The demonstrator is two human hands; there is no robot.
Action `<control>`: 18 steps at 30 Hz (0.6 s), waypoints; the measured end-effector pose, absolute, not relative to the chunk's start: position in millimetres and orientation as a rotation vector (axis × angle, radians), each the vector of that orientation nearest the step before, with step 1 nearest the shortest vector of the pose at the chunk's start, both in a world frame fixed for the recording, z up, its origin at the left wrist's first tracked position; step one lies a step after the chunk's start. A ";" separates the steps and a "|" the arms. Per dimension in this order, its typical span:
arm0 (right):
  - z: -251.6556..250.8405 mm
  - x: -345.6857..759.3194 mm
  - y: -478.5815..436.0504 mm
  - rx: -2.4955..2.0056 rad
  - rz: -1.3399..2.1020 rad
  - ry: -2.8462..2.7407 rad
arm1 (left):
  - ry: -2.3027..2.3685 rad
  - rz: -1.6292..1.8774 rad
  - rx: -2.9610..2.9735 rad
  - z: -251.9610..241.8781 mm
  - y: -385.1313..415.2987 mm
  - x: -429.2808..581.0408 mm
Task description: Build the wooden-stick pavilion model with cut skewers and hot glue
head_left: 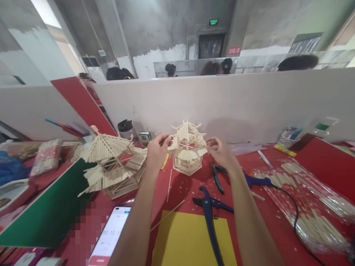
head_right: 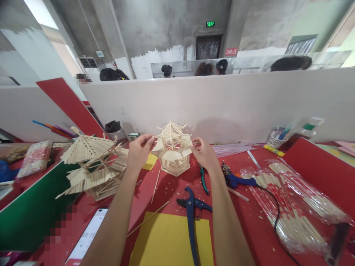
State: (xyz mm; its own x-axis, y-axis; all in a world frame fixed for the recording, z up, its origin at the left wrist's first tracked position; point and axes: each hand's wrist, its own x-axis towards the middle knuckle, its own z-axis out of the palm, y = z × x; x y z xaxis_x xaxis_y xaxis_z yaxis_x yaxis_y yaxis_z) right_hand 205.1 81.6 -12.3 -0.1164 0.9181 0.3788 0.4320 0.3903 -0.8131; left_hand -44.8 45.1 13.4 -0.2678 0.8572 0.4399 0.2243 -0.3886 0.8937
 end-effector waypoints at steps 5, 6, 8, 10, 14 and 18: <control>-11.7 204.9 81.2 -1.200 0.648 -1.725 | 1.351 1.702 1.505 11.8 45.8 -45.6; -11.7 204.9 81.1 -1.204 0.645 -1.727 | 1.349 1.705 1.509 11.3 46.0 -45.9; -11.9 205.0 81.2 -1.200 0.648 -1.727 | 1.350 1.712 1.523 10.7 46.3 -46.3; -12.4 205.2 81.4 -1.193 0.658 -1.725 | 1.363 1.720 1.543 10.5 46.3 -46.6; -13.4 205.7 82.4 -1.202 0.643 -1.728 | 1.397 1.724 1.568 11.1 46.1 -46.9; -14.1 206.1 83.2 -1.201 0.632 -1.733 | 1.401 1.724 1.564 10.9 46.5 -46.6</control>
State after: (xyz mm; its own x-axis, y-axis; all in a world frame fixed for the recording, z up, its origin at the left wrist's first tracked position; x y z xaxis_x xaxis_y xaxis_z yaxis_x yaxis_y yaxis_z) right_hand 206.1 83.2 -14.1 -0.1162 0.9148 0.3867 0.4511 0.3955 -0.8000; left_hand -46.6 46.5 10.9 -0.2779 0.8289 0.4855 0.3057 -0.4028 0.8627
